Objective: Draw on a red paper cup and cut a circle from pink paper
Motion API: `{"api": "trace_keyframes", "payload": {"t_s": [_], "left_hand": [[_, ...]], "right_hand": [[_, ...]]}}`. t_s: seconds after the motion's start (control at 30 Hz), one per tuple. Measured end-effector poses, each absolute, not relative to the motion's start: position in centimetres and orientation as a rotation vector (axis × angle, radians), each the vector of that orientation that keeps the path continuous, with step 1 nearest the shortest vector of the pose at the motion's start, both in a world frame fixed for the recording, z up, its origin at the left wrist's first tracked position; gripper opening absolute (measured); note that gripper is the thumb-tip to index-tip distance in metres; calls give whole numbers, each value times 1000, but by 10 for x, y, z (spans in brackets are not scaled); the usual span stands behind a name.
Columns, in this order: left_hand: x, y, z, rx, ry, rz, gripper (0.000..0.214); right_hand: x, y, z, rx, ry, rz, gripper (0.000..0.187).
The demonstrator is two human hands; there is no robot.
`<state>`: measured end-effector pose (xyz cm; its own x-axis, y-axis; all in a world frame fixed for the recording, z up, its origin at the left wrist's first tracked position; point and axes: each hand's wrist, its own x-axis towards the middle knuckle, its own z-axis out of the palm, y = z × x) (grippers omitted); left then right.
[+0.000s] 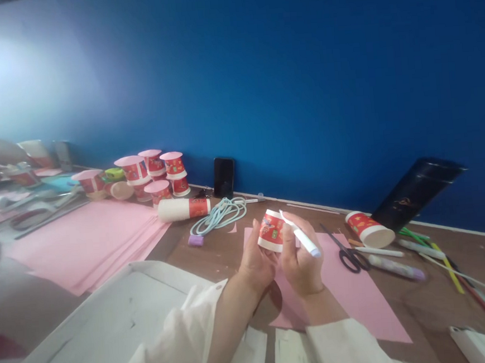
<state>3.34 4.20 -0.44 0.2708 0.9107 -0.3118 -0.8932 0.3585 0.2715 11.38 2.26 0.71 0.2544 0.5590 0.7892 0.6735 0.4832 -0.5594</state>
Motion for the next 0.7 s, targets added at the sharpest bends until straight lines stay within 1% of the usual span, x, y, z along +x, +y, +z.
{"api": "trace_keyframes", "payload": {"t_s": [0.17, 0.27, 0.43, 0.7], "left_hand": [[35, 42, -4, 38, 454, 1229, 38], [36, 42, -4, 34, 444, 1212, 38], [38, 43, -5, 17, 457, 1214, 39], [40, 44, -7, 56, 472, 1223, 34]], "right_hand": [[115, 20, 13, -1202, -1500, -252, 24], [116, 21, 16, -1228, -1500, -326, 24], [120, 24, 14, -1269, -1490, -352, 27], [121, 26, 12, -1271, -1484, -363, 24]]}}
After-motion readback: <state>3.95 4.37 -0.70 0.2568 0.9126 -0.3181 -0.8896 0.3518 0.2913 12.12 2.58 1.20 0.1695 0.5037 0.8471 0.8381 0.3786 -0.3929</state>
